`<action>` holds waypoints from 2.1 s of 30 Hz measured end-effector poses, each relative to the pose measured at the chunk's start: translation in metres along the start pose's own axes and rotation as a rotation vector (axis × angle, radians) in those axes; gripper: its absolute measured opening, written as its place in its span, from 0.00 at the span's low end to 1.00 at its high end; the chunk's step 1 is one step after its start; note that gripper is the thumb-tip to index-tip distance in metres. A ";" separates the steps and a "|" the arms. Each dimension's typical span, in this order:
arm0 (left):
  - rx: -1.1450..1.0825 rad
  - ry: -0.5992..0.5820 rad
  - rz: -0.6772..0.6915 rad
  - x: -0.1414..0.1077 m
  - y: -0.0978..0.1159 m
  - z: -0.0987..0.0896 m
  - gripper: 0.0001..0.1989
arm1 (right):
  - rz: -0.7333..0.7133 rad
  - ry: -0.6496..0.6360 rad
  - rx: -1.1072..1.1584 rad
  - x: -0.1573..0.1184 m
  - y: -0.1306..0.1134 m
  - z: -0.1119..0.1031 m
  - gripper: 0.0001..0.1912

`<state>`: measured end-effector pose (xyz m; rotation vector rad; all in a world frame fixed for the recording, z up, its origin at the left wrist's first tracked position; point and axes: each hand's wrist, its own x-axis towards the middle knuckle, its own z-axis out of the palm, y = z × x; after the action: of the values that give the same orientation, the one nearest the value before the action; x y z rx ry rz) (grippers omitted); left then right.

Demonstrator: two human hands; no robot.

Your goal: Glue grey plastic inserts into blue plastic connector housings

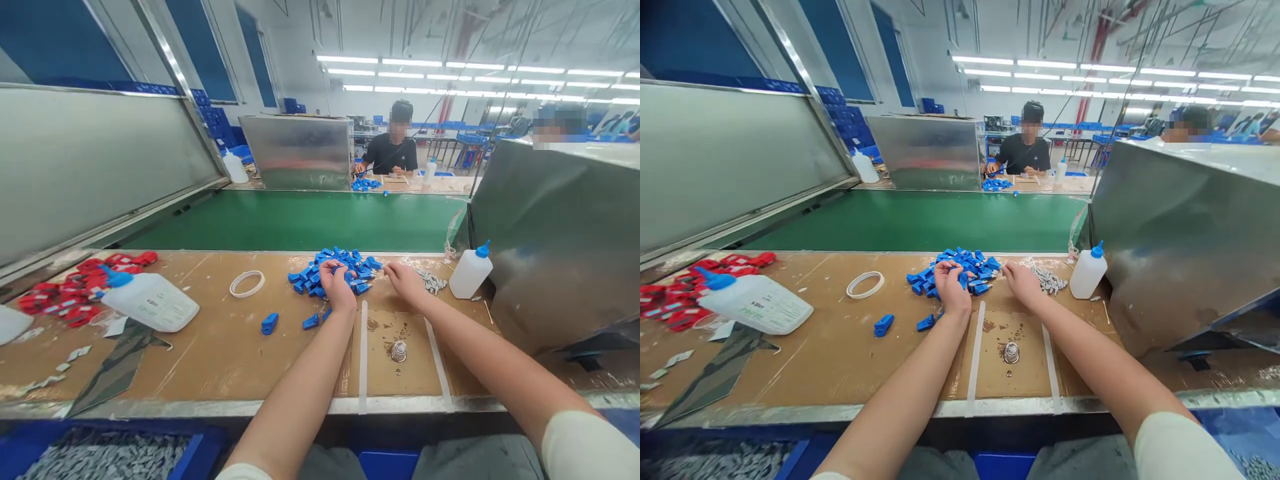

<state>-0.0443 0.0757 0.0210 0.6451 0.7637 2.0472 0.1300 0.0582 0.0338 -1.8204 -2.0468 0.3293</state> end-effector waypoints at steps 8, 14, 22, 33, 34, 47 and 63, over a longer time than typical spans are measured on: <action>0.066 -0.123 -0.080 -0.005 -0.001 0.000 0.21 | -0.031 -0.138 -0.203 0.063 -0.040 0.016 0.22; 0.087 -0.097 -0.070 -0.007 0.006 -0.002 0.12 | -0.115 -0.172 -0.274 0.049 -0.007 -0.017 0.21; 0.068 -0.083 -0.050 -0.014 0.000 0.002 0.07 | -0.071 -0.179 -0.245 -0.020 0.058 -0.050 0.09; 0.159 -0.238 -0.030 -0.016 -0.002 0.003 0.29 | -0.087 -0.006 -0.224 -0.066 0.064 -0.013 0.09; 0.146 -0.279 -0.044 -0.018 -0.002 0.004 0.28 | -0.082 0.015 -0.228 -0.067 0.064 -0.011 0.09; 0.232 -0.730 -0.205 -0.037 -0.017 0.005 0.25 | -0.194 0.052 0.408 -0.074 0.074 -0.002 0.15; 0.418 -0.835 -0.231 -0.039 -0.017 0.002 0.29 | -0.345 -0.567 0.749 -0.103 0.057 -0.018 0.15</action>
<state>-0.0139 0.0517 0.0040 1.4462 0.7026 1.2224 0.1983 -0.0370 0.0130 -0.9620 -2.0892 1.4069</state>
